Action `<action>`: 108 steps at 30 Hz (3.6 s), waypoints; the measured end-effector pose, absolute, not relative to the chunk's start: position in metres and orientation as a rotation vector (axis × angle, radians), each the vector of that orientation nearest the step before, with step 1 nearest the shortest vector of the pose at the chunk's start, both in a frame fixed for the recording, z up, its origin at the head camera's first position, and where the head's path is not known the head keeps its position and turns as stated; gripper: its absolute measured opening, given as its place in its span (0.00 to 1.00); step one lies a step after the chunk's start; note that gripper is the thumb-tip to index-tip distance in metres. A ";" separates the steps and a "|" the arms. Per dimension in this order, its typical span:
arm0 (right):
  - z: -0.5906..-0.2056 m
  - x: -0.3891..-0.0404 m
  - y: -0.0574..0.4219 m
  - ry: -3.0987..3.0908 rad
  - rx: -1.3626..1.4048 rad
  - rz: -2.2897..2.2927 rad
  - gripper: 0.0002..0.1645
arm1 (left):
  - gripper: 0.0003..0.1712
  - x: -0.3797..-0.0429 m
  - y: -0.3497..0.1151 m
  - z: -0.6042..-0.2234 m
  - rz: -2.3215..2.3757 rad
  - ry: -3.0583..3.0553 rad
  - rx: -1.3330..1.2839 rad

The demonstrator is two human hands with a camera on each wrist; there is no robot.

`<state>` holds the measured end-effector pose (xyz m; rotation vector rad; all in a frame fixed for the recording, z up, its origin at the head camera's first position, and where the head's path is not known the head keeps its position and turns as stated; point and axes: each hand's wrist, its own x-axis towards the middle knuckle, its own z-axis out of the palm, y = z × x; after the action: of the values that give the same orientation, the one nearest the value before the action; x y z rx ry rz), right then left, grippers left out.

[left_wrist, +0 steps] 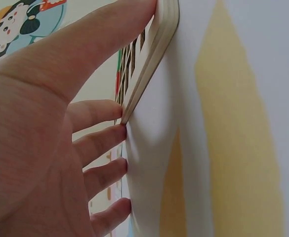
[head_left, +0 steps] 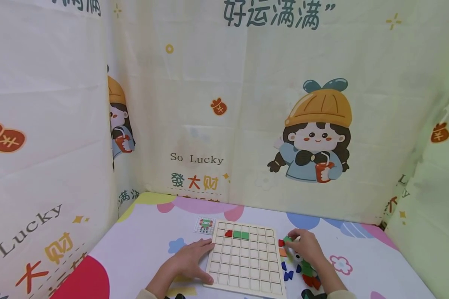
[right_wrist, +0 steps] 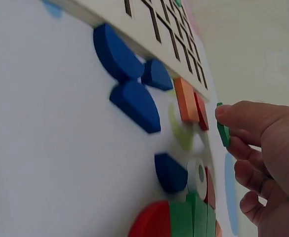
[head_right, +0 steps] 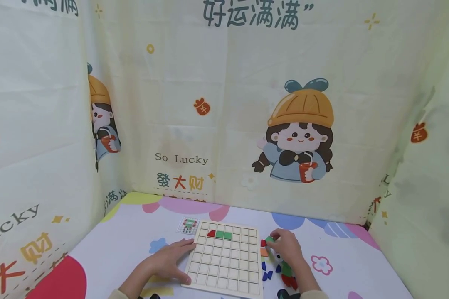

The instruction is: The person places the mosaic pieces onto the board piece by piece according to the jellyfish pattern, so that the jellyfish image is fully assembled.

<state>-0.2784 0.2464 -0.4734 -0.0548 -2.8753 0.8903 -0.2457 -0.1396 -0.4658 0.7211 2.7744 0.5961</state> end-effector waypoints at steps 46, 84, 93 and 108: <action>-0.485 -0.289 0.185 -2.851 0.301 1.184 0.11 | 0.57 -0.247 -0.140 -0.467 0.606 2.772 0.726; -0.482 -0.293 0.172 -2.816 0.318 1.175 0.11 | 0.57 -0.248 -0.141 -0.471 0.596 2.789 0.738; -0.477 -0.286 0.184 -2.833 0.151 1.193 0.09 | 0.56 -0.246 -0.140 -0.466 0.617 2.782 0.723; -0.467 -0.270 0.222 -2.833 -0.012 1.016 0.12 | 0.57 -0.245 -0.139 -0.465 0.594 2.786 0.740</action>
<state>-0.2698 0.2219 -0.4667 -0.0125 -2.8333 1.0164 -0.2452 -0.1390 -0.4645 0.7402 2.7858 0.5944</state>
